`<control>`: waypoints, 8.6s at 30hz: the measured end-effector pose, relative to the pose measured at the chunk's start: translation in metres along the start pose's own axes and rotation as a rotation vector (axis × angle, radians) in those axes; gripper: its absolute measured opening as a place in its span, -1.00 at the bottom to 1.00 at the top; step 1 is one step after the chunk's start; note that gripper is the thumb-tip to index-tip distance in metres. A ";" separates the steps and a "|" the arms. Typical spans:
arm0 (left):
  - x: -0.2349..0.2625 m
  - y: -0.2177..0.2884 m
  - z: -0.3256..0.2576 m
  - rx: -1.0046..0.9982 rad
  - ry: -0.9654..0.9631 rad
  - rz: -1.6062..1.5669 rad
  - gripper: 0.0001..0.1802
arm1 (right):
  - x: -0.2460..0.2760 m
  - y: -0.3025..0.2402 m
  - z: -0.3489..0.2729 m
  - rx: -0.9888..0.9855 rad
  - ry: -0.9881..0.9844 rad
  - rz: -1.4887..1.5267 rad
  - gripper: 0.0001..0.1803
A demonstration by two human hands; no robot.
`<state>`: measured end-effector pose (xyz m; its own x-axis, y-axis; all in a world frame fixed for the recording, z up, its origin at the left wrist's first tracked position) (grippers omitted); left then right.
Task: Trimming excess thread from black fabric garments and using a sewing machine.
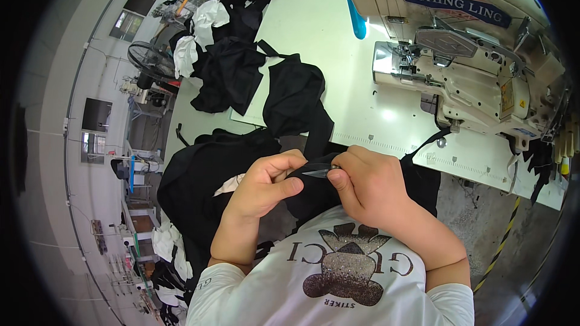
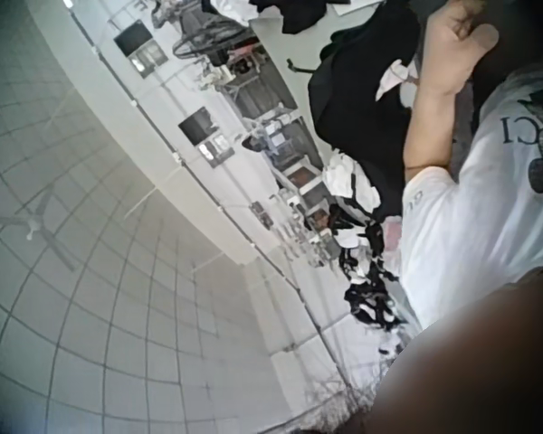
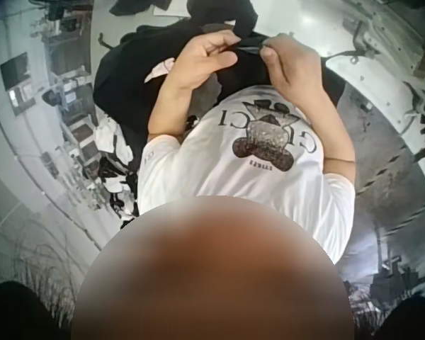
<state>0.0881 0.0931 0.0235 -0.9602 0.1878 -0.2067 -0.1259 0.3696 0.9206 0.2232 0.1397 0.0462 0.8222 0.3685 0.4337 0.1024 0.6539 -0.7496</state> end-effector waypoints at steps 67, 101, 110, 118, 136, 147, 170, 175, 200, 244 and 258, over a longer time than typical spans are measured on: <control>0.037 0.028 -0.054 -0.097 0.155 0.048 -0.73 | -0.031 -0.044 0.031 0.175 0.084 -0.015 -0.77; 0.108 0.207 -0.192 -1.090 0.225 0.740 -0.83 | -0.161 -0.155 0.197 0.029 -0.666 0.774 -0.87; 0.171 0.097 -0.181 -0.960 1.013 0.289 -0.27 | -0.131 -0.195 0.255 -0.006 -0.334 0.354 -0.83; 0.157 0.048 -0.160 -0.753 1.542 0.691 -0.62 | -0.066 -0.227 0.272 0.166 -0.086 0.305 -0.74; 0.199 -0.119 -0.311 -0.543 0.888 -0.915 -0.35 | -0.081 -0.167 0.135 0.395 -0.085 0.232 -0.82; 0.236 -0.013 -0.400 -0.857 1.744 0.152 -0.38 | -0.184 -0.047 0.123 0.125 -0.234 0.236 -0.85; 0.194 -0.109 -0.115 -0.512 0.935 -0.173 -0.74 | -0.294 0.043 0.091 -0.751 -0.521 0.788 -0.85; 0.194 -0.108 -0.098 -0.740 1.026 -0.431 -0.76 | -0.288 0.036 0.080 -0.780 -0.544 0.740 -0.76; 0.196 -0.097 -0.109 -0.581 0.942 -0.422 -0.09 | -0.310 0.022 0.123 -0.491 -1.010 0.367 -0.61; 0.052 0.234 -0.246 -1.321 0.113 0.231 -0.79 | -0.132 -0.101 0.168 0.067 -0.452 0.968 -0.82; 0.110 0.239 -0.270 -1.279 0.078 -0.339 -0.88 | -0.076 -0.066 0.180 0.036 -0.823 0.901 -0.85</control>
<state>-0.1144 -0.0437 0.3098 -0.8412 0.1886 -0.5067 -0.4638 -0.7332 0.4972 0.0537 0.1875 0.1524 -0.0107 0.9992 -0.0376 -0.3477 -0.0390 -0.9368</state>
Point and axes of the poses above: each hand's wrist, its own z-axis towards the middle knuckle, its own x-axis out of the back of the hand, y = z × x, the point moved 9 cm from there along z, towards the middle knuckle, and after that the axes turned 5 degrees about x, right-handed, at the moved point
